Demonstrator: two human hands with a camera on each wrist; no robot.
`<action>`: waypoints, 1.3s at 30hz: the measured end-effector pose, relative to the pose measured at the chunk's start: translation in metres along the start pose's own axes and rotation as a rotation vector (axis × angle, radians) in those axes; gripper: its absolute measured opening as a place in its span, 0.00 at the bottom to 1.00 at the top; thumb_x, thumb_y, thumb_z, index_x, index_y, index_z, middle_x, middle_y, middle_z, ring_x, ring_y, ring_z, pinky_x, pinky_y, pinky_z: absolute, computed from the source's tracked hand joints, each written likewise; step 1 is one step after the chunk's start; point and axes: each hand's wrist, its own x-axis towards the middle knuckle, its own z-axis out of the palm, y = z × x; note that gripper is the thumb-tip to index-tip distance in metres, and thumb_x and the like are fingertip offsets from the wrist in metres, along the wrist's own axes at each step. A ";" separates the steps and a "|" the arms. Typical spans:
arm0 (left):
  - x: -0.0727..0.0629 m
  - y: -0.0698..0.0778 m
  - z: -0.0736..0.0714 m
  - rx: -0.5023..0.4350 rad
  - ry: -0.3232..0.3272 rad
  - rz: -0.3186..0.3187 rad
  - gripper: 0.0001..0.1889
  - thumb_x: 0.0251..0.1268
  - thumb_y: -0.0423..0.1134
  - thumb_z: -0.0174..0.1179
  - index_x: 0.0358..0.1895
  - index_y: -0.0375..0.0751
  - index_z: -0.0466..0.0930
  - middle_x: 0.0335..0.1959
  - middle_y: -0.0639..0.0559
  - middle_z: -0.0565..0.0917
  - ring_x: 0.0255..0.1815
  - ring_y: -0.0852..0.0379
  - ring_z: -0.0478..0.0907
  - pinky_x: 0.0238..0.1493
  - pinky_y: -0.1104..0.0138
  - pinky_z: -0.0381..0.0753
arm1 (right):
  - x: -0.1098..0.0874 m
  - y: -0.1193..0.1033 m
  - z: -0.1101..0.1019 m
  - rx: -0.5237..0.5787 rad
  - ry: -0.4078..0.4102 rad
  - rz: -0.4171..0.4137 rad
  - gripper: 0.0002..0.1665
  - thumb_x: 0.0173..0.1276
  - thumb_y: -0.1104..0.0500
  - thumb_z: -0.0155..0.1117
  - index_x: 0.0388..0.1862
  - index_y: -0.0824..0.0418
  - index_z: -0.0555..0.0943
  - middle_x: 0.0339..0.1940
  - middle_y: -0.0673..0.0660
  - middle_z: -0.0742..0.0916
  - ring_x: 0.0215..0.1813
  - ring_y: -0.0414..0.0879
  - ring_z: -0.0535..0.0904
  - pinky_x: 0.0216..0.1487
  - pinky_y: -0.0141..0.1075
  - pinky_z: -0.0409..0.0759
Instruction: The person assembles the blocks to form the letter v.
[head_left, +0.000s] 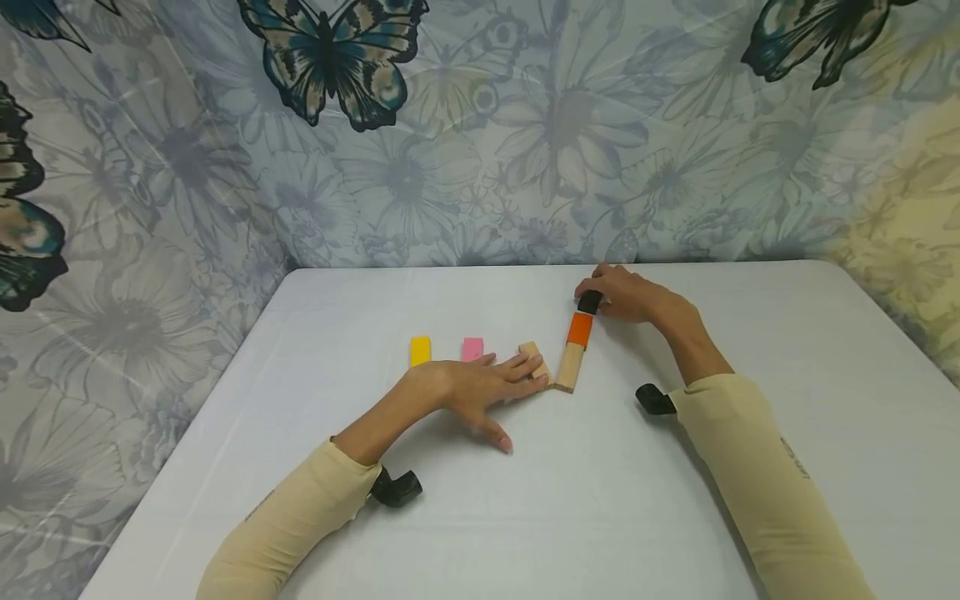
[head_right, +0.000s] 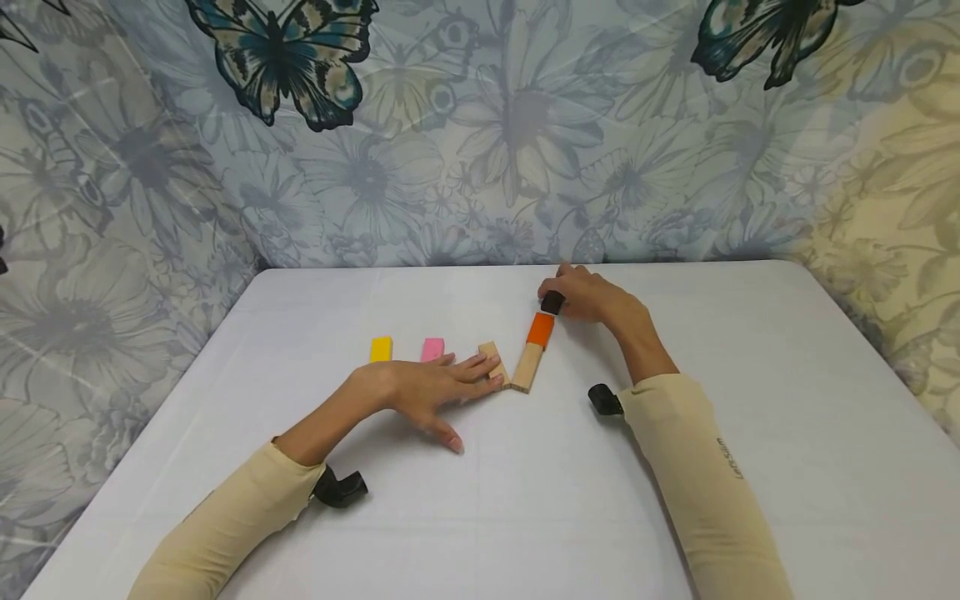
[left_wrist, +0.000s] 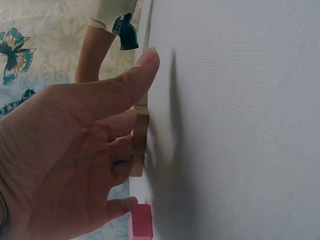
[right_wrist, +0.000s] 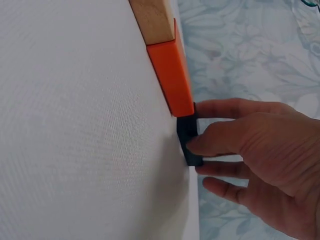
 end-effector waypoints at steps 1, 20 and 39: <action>0.000 0.000 0.000 -0.001 0.000 -0.001 0.57 0.68 0.65 0.65 0.87 0.54 0.35 0.89 0.50 0.27 0.90 0.49 0.24 0.89 0.45 0.36 | 0.000 -0.001 -0.001 0.006 -0.008 -0.001 0.23 0.68 0.74 0.65 0.60 0.60 0.84 0.57 0.72 0.81 0.57 0.66 0.79 0.60 0.63 0.81; 0.000 0.000 0.001 0.017 0.000 -0.001 0.57 0.68 0.65 0.64 0.87 0.53 0.35 0.89 0.50 0.27 0.90 0.48 0.25 0.89 0.44 0.37 | -0.001 -0.005 -0.003 0.013 -0.047 -0.060 0.22 0.68 0.72 0.67 0.59 0.59 0.85 0.58 0.68 0.83 0.60 0.65 0.80 0.63 0.62 0.81; 0.000 0.000 0.002 0.012 0.002 -0.010 0.57 0.68 0.66 0.64 0.87 0.54 0.35 0.89 0.51 0.27 0.90 0.49 0.26 0.89 0.44 0.36 | 0.000 -0.006 -0.001 0.036 -0.055 -0.053 0.23 0.67 0.74 0.66 0.58 0.57 0.87 0.56 0.67 0.83 0.55 0.60 0.80 0.62 0.59 0.82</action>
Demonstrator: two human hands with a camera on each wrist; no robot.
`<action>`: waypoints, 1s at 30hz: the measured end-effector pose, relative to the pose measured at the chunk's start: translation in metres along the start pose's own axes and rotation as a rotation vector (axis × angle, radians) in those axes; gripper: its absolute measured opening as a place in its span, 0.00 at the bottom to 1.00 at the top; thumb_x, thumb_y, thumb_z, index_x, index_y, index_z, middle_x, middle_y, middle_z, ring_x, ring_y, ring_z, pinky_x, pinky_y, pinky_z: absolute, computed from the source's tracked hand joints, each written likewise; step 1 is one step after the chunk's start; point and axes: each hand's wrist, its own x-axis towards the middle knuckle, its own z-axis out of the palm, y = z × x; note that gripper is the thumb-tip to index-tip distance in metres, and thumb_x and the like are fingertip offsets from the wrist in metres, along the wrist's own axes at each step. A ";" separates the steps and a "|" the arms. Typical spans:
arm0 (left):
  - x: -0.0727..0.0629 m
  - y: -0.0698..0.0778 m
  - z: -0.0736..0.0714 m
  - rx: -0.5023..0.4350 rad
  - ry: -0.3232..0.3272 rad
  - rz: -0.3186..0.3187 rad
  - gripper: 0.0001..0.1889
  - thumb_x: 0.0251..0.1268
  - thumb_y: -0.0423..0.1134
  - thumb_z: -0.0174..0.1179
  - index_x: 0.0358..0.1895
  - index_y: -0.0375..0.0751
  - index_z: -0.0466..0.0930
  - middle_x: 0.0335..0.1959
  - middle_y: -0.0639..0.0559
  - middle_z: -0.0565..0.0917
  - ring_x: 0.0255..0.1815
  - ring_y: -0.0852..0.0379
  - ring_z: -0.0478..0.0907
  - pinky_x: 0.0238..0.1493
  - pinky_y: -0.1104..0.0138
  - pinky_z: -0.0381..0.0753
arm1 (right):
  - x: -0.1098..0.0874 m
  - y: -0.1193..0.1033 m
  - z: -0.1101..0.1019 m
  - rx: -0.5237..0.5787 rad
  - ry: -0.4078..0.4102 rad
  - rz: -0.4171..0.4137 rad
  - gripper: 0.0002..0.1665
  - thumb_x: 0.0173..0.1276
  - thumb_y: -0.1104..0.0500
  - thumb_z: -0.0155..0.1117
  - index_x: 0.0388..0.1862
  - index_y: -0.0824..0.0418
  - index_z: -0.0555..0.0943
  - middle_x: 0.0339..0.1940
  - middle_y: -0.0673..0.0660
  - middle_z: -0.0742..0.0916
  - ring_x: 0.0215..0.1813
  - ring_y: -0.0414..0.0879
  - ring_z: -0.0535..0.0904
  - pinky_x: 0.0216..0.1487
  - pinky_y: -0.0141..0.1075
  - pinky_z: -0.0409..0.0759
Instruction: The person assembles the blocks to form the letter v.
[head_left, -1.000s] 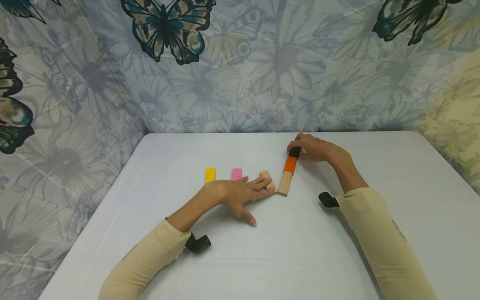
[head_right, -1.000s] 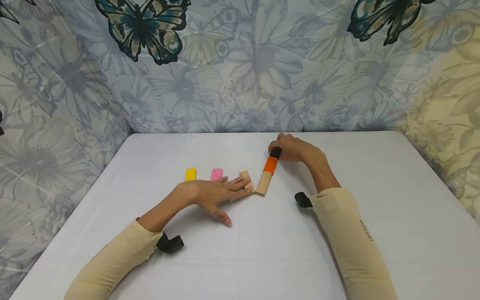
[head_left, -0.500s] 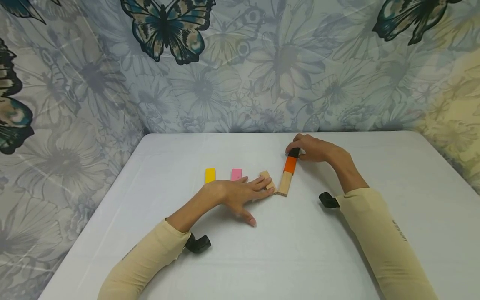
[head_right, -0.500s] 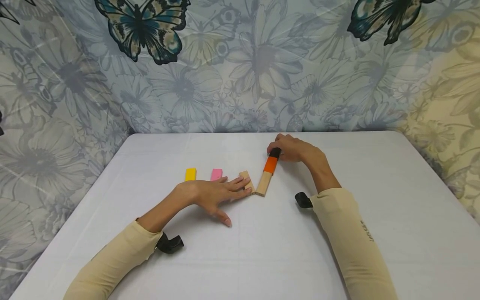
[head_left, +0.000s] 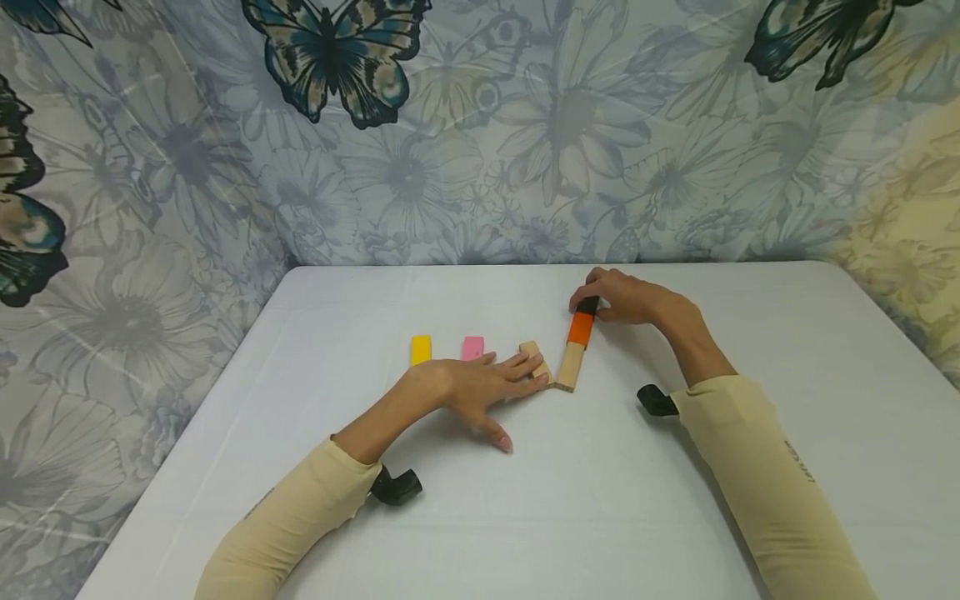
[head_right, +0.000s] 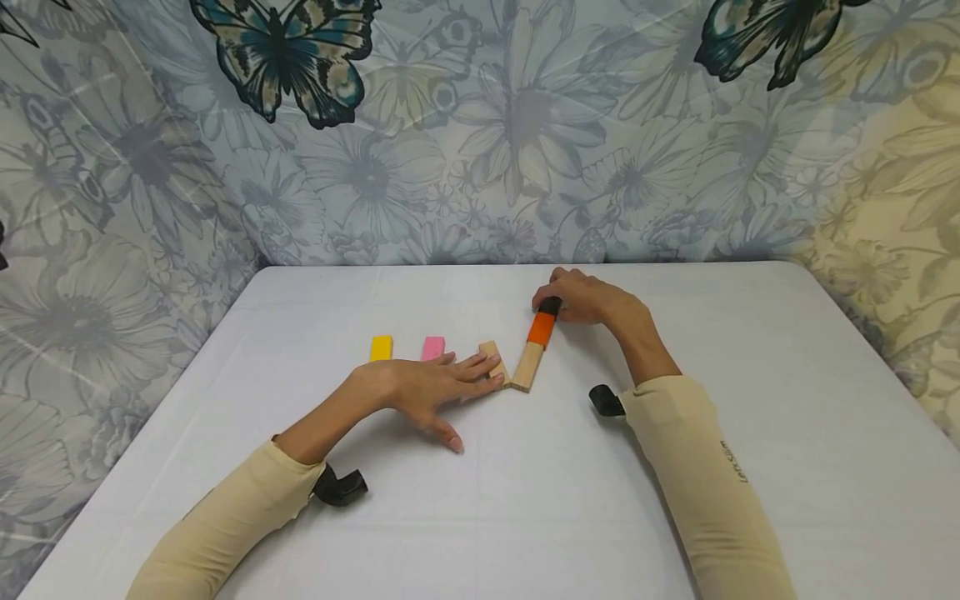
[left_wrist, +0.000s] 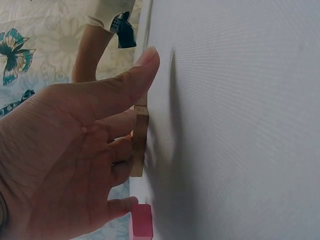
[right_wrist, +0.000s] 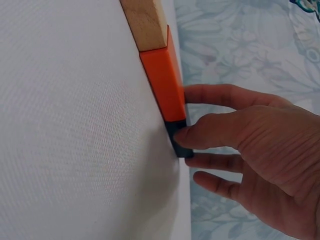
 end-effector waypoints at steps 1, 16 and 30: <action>0.000 0.000 0.000 0.001 0.000 0.001 0.57 0.68 0.66 0.64 0.87 0.54 0.35 0.89 0.51 0.27 0.90 0.49 0.26 0.89 0.44 0.36 | 0.000 0.000 0.000 -0.001 0.001 -0.003 0.23 0.67 0.74 0.66 0.57 0.57 0.87 0.56 0.67 0.84 0.55 0.60 0.80 0.61 0.59 0.82; -0.001 0.001 -0.001 -0.016 -0.003 0.005 0.57 0.68 0.65 0.64 0.87 0.54 0.35 0.88 0.51 0.26 0.90 0.49 0.25 0.89 0.44 0.37 | -0.003 -0.002 -0.004 -0.057 0.016 0.016 0.29 0.66 0.74 0.65 0.64 0.54 0.82 0.63 0.72 0.79 0.61 0.69 0.75 0.62 0.66 0.78; -0.001 0.001 -0.001 -0.002 -0.003 -0.002 0.57 0.68 0.65 0.64 0.87 0.55 0.35 0.89 0.51 0.26 0.90 0.49 0.25 0.89 0.45 0.37 | -0.002 -0.002 -0.002 -0.048 -0.025 0.033 0.26 0.67 0.72 0.66 0.63 0.59 0.83 0.65 0.70 0.80 0.63 0.67 0.76 0.66 0.65 0.78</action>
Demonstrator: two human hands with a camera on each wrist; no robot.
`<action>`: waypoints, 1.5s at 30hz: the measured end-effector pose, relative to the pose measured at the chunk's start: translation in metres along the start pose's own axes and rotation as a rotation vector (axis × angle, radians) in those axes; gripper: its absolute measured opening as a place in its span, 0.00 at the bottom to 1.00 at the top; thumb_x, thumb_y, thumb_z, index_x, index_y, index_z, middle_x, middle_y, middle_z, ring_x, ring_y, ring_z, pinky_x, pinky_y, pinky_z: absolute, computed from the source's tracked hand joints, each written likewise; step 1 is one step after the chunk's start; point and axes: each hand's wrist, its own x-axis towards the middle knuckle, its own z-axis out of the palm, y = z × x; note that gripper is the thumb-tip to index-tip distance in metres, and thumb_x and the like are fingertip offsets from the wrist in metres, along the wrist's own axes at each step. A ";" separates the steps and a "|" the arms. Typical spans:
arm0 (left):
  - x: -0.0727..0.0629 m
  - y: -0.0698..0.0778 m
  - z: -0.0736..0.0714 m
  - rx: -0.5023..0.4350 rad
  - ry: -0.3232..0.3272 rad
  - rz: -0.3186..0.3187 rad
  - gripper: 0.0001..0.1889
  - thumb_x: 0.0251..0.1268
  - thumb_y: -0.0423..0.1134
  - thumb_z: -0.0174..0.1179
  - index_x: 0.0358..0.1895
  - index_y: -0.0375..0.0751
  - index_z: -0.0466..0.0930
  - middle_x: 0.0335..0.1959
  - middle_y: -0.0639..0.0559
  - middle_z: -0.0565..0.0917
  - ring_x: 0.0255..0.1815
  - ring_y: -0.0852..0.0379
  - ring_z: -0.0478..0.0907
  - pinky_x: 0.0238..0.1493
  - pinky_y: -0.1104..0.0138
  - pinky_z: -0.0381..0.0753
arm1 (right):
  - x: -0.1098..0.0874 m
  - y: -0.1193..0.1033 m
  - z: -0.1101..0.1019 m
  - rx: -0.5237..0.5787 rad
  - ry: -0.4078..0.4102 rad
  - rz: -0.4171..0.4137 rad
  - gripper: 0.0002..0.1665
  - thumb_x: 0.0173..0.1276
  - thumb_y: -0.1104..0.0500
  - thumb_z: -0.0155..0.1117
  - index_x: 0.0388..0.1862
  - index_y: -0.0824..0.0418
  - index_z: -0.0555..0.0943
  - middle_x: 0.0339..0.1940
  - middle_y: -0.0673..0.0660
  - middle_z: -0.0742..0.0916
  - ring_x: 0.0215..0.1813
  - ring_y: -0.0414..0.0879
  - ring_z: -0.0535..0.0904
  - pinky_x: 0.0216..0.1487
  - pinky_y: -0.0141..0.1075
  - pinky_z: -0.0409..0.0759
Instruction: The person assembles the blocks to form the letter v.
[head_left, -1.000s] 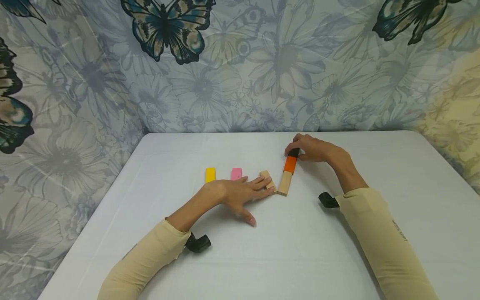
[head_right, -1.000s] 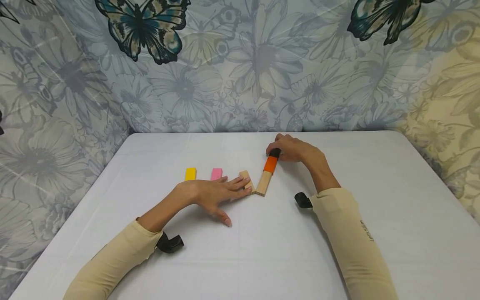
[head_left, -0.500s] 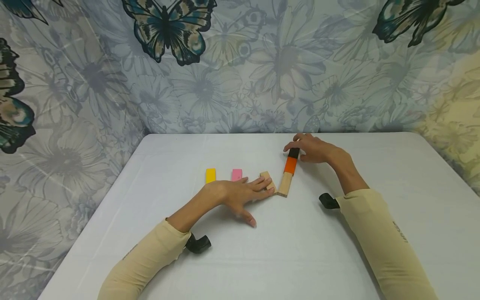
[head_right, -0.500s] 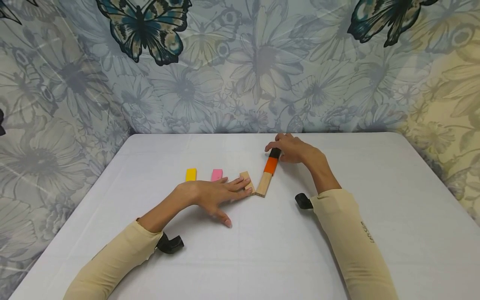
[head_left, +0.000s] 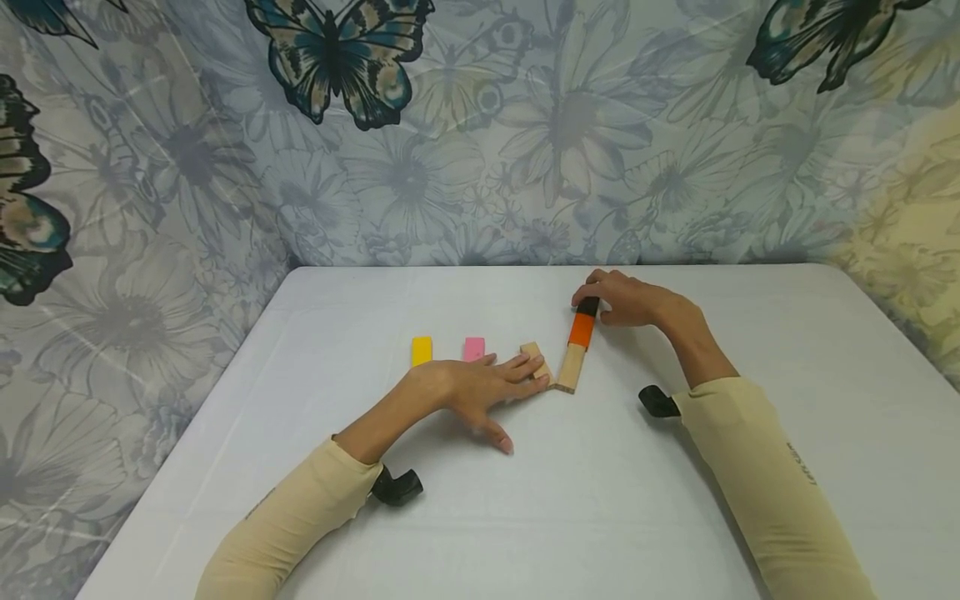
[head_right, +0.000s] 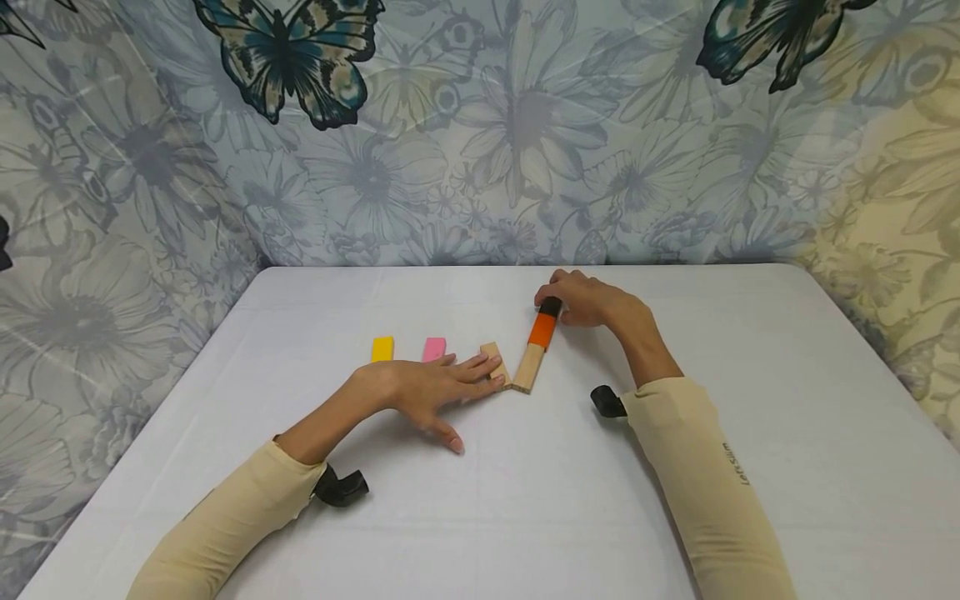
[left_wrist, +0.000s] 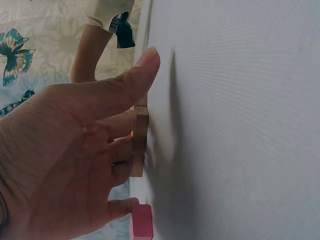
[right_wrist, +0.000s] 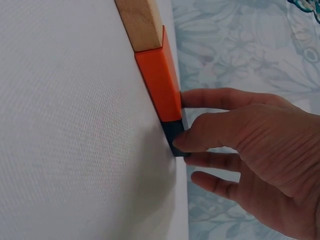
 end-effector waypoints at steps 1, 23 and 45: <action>0.000 0.000 0.000 -0.001 -0.001 -0.001 0.57 0.68 0.65 0.65 0.87 0.55 0.35 0.89 0.51 0.26 0.90 0.49 0.25 0.89 0.45 0.37 | 0.000 0.000 0.000 0.000 0.000 0.001 0.26 0.67 0.72 0.66 0.63 0.59 0.83 0.65 0.70 0.80 0.63 0.67 0.76 0.66 0.65 0.78; 0.005 0.006 -0.002 0.009 -0.032 0.021 0.57 0.68 0.66 0.64 0.87 0.55 0.33 0.88 0.51 0.26 0.90 0.51 0.25 0.89 0.48 0.36 | -0.060 0.012 0.019 -0.020 0.090 -0.150 0.48 0.73 0.36 0.64 0.84 0.54 0.62 0.87 0.65 0.61 0.85 0.70 0.56 0.76 0.73 0.61; -0.001 -0.002 -0.001 -0.003 -0.006 0.003 0.56 0.69 0.67 0.63 0.87 0.54 0.35 0.89 0.50 0.27 0.90 0.49 0.26 0.89 0.46 0.36 | -0.054 0.007 0.018 0.113 -0.115 -0.107 0.52 0.74 0.34 0.61 0.87 0.54 0.55 0.89 0.63 0.53 0.87 0.69 0.52 0.79 0.72 0.58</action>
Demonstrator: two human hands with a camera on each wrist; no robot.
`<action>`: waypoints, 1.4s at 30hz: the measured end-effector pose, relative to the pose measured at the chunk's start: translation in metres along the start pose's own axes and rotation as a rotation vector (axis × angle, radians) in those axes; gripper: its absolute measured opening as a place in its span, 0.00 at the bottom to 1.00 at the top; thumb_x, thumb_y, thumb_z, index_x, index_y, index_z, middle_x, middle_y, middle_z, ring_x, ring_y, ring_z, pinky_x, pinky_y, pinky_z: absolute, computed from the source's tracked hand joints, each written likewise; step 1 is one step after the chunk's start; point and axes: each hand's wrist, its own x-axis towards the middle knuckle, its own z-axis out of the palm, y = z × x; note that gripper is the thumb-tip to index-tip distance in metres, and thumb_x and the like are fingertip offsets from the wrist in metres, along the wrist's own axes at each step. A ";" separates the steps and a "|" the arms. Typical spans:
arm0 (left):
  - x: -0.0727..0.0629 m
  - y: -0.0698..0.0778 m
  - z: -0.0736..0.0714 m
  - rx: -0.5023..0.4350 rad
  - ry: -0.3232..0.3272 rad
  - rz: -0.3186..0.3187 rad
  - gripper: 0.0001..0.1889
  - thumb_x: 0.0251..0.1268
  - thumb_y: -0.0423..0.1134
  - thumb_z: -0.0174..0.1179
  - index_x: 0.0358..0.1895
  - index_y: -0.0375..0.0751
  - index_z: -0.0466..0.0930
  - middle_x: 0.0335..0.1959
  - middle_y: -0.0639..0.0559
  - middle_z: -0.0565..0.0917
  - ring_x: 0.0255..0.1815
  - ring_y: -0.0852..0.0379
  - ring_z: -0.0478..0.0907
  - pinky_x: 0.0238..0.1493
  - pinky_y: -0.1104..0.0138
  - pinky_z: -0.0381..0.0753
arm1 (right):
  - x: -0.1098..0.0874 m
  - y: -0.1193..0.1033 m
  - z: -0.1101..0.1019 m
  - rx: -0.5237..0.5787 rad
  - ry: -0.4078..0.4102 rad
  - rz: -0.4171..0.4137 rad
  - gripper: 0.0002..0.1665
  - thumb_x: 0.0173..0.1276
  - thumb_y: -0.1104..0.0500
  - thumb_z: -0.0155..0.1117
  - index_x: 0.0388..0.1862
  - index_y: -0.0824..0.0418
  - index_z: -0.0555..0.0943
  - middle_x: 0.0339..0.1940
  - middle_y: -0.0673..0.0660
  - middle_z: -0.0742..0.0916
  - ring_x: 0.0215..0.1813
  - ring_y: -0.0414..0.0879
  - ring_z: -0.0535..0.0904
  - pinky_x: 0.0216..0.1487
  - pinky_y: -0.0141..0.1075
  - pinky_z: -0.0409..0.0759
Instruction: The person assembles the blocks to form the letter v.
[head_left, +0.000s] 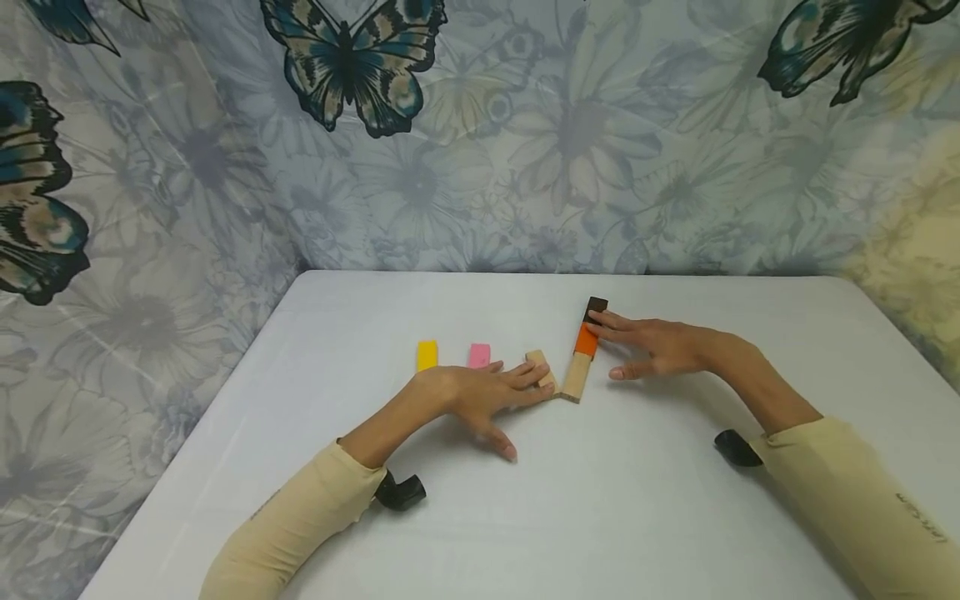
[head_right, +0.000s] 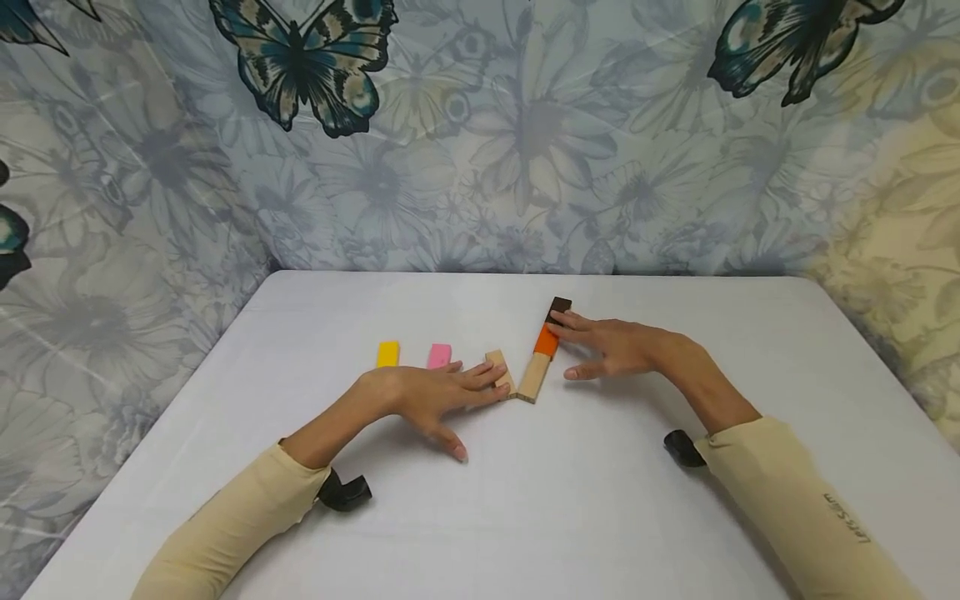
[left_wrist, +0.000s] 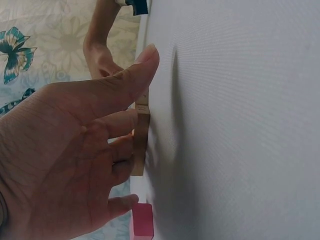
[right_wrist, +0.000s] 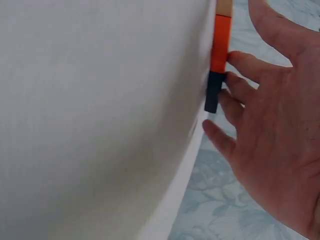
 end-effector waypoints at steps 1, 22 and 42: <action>0.000 0.000 0.000 -0.005 0.001 0.001 0.56 0.69 0.67 0.63 0.87 0.54 0.35 0.89 0.50 0.27 0.90 0.49 0.26 0.89 0.46 0.36 | 0.000 0.000 -0.001 -0.017 -0.005 -0.006 0.53 0.74 0.33 0.62 0.87 0.54 0.55 0.89 0.63 0.54 0.87 0.68 0.52 0.79 0.71 0.59; 0.000 -0.001 0.001 0.026 -0.009 -0.014 0.56 0.68 0.67 0.62 0.87 0.55 0.35 0.88 0.51 0.26 0.90 0.50 0.26 0.89 0.47 0.35 | 0.009 0.012 0.008 -0.178 0.092 -0.188 0.53 0.72 0.33 0.65 0.84 0.61 0.61 0.87 0.64 0.62 0.85 0.64 0.61 0.78 0.64 0.67; -0.001 -0.001 0.001 0.017 0.004 -0.004 0.56 0.68 0.66 0.63 0.87 0.54 0.36 0.89 0.50 0.28 0.90 0.50 0.26 0.89 0.44 0.34 | 0.013 0.002 -0.002 -0.075 0.050 -0.050 0.51 0.69 0.32 0.67 0.83 0.55 0.65 0.86 0.62 0.65 0.83 0.67 0.63 0.75 0.69 0.66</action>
